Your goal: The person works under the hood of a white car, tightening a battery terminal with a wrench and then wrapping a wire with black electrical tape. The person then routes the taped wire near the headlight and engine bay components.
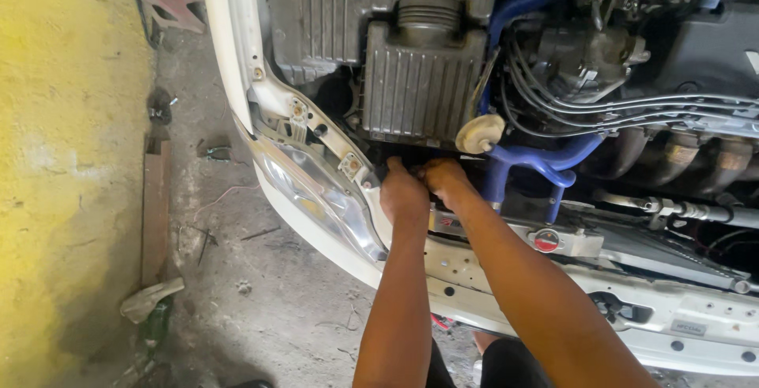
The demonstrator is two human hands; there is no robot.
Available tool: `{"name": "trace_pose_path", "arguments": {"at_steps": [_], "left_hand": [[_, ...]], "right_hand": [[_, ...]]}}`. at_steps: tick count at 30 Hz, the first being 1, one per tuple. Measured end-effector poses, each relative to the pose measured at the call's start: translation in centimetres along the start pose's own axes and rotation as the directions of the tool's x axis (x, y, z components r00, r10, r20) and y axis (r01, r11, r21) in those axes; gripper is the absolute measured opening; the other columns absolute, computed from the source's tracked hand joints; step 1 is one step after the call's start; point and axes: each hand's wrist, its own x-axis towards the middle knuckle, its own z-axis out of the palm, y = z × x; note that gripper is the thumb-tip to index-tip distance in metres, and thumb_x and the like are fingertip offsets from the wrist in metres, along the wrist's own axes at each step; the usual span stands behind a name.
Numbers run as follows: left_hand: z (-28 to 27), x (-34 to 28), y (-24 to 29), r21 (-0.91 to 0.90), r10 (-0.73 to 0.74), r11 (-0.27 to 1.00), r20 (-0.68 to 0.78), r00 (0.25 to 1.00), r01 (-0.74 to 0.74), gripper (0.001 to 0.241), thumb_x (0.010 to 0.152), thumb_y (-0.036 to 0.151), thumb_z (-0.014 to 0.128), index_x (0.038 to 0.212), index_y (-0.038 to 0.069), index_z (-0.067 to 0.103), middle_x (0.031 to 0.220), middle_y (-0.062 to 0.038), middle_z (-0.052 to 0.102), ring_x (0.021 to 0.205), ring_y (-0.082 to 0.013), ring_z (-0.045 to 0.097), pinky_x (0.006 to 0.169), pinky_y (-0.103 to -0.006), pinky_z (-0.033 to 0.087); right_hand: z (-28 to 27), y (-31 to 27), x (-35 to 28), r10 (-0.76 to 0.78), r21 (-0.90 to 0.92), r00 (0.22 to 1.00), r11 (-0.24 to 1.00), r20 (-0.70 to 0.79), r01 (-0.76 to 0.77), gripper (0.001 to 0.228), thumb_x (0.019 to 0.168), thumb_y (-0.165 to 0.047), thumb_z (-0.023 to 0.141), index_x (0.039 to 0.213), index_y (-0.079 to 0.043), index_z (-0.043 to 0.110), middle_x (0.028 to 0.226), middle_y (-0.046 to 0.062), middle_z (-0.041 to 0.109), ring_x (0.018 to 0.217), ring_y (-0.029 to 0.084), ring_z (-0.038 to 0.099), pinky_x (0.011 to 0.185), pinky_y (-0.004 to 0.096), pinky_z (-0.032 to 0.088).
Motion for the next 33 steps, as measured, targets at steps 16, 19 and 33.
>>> {"name": "trace_pose_path", "arguments": {"at_steps": [16,19,33], "left_hand": [[1.1,0.0,-0.9,-0.074,-0.004,0.997,-0.068,0.998,-0.001,0.049,0.086,0.028,0.075,0.128,0.011,0.053,0.098,-0.022,0.075,0.097,-0.0420,0.071,0.083,-0.0514,0.055],[1.2,-2.1,-1.4,-0.028,0.101,0.994,-0.035,0.994,-0.102,0.028,0.104,0.027,0.059,0.129,0.014,0.053,0.093,-0.019,0.076,0.090,-0.0414,0.073,0.080,-0.0538,0.055],[-2.7,0.7,-3.7,0.079,0.616,0.773,0.143,0.774,-0.630,0.019,0.089,0.012,0.062,0.108,0.007,0.064,0.090,-0.019,0.074,0.085,-0.0401,0.073,0.074,-0.0507,0.056]], "right_hand": [[-0.2,-0.7,-0.8,0.104,0.114,0.995,0.988,0.001,-0.103,0.016,0.092,-0.008,0.062,0.081,-0.007,0.073,0.067,0.004,0.063,0.053,0.014,0.045,0.044,0.033,0.028],[-0.6,-1.5,-1.6,0.087,0.115,0.995,0.989,0.037,-0.091,0.014,0.092,-0.010,0.064,0.081,-0.007,0.073,0.065,0.004,0.061,0.051,0.015,0.044,0.043,0.033,0.028],[-2.5,-1.5,-3.0,-0.032,0.064,0.963,0.998,0.269,0.016,0.008,0.088,-0.004,0.067,0.095,-0.005,0.072,0.074,-0.002,0.064,0.063,0.010,0.053,0.052,0.028,0.038]]}}
